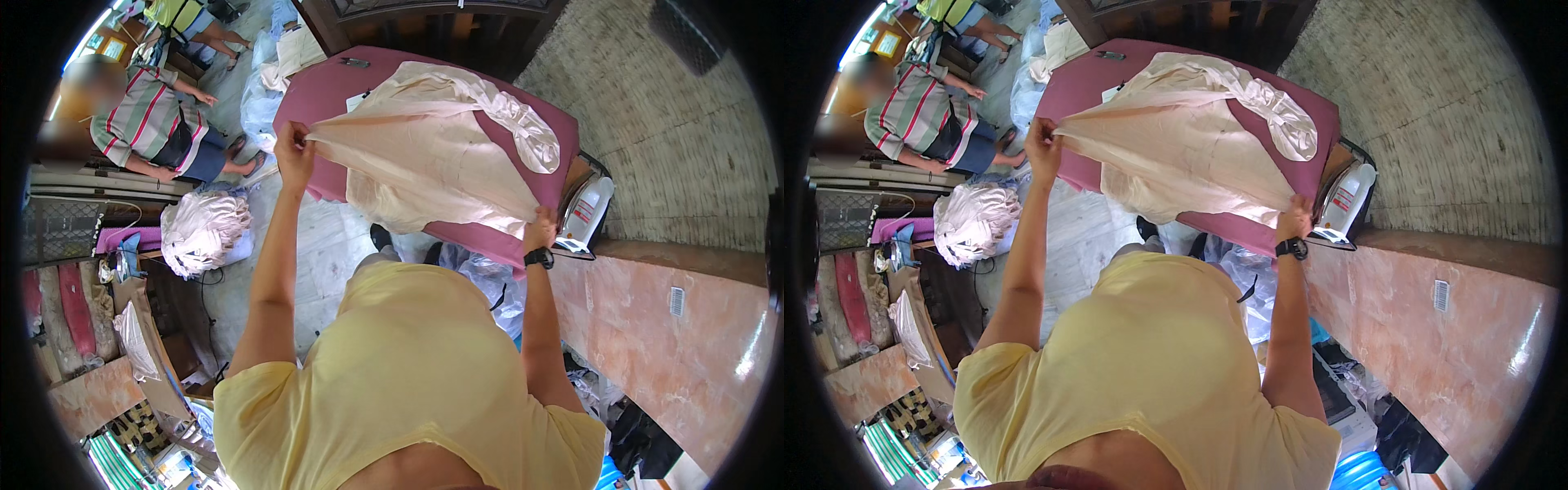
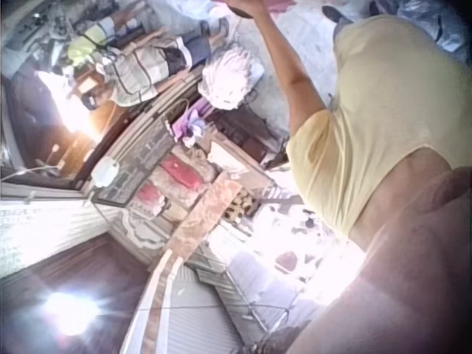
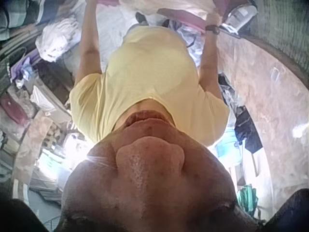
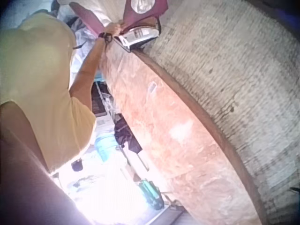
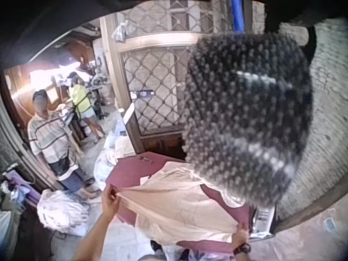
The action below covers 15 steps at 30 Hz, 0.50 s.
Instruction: The person irons a light-colored shirt on an ironing board, turning it over to press both sides and the sleeves using an iron.
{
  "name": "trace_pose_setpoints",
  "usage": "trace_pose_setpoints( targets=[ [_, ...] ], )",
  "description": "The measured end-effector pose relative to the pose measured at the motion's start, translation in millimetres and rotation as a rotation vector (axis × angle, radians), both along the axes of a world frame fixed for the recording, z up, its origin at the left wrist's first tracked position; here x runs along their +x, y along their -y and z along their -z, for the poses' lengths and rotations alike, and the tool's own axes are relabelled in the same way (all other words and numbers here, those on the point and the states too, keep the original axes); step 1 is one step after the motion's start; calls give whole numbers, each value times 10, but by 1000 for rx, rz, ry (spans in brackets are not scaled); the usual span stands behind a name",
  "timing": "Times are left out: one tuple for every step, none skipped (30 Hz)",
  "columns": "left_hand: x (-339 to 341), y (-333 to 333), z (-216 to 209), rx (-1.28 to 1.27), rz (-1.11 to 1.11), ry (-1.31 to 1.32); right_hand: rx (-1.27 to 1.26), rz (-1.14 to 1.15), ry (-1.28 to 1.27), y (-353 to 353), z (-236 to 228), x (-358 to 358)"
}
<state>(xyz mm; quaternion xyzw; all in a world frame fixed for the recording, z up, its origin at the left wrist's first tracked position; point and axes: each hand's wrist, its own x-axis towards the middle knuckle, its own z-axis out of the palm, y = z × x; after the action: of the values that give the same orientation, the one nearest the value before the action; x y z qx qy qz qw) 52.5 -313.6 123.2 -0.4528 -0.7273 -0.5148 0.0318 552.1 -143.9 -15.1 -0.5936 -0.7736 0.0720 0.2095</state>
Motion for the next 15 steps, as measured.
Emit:
trace_pose_setpoints(
  targets=[
    [0,42,-77,50,-19,-3,46,51,47,-33,-44,79],
    [-7,71,-113,104,-36,-4,30,132,63,-67,-80,157],
    [-77,138,-121,114,-50,-51,14,215,79,-94,-114,234],
    [-68,198,-168,55,-95,-176,3,303,97,-141,-163,348],
    [-55,297,-289,2,-153,-309,7,253,-41,-220,-337,415],
    [-93,363,-365,-52,-212,-440,-62,234,-306,-276,-478,429],
    [-245,523,-255,-160,-253,-327,-122,216,-576,-293,-772,332],
    [-307,435,-221,-118,-146,-124,-283,181,-734,-611,-695,693],
    [-399,545,-153,-124,-81,68,-458,90,-992,-633,-1013,501],
    [-501,545,-156,-109,4,262,-426,-55,-1138,-799,-1274,431],
    [-645,498,-242,-145,-11,371,-408,-211,-1281,-971,-1537,371],
    [-598,485,-521,-113,22,628,-501,-209,-1293,-1111,-2012,245],
    [-667,495,-895,72,64,671,-595,-210,-1307,-1242,-2527,95],
    [-729,463,-1268,261,133,711,-434,-310,-1305,-1503,-2927,62],
    [-796,368,-1614,444,228,751,-217,-356,-1161,-1489,-3547,-49]
  ],
)
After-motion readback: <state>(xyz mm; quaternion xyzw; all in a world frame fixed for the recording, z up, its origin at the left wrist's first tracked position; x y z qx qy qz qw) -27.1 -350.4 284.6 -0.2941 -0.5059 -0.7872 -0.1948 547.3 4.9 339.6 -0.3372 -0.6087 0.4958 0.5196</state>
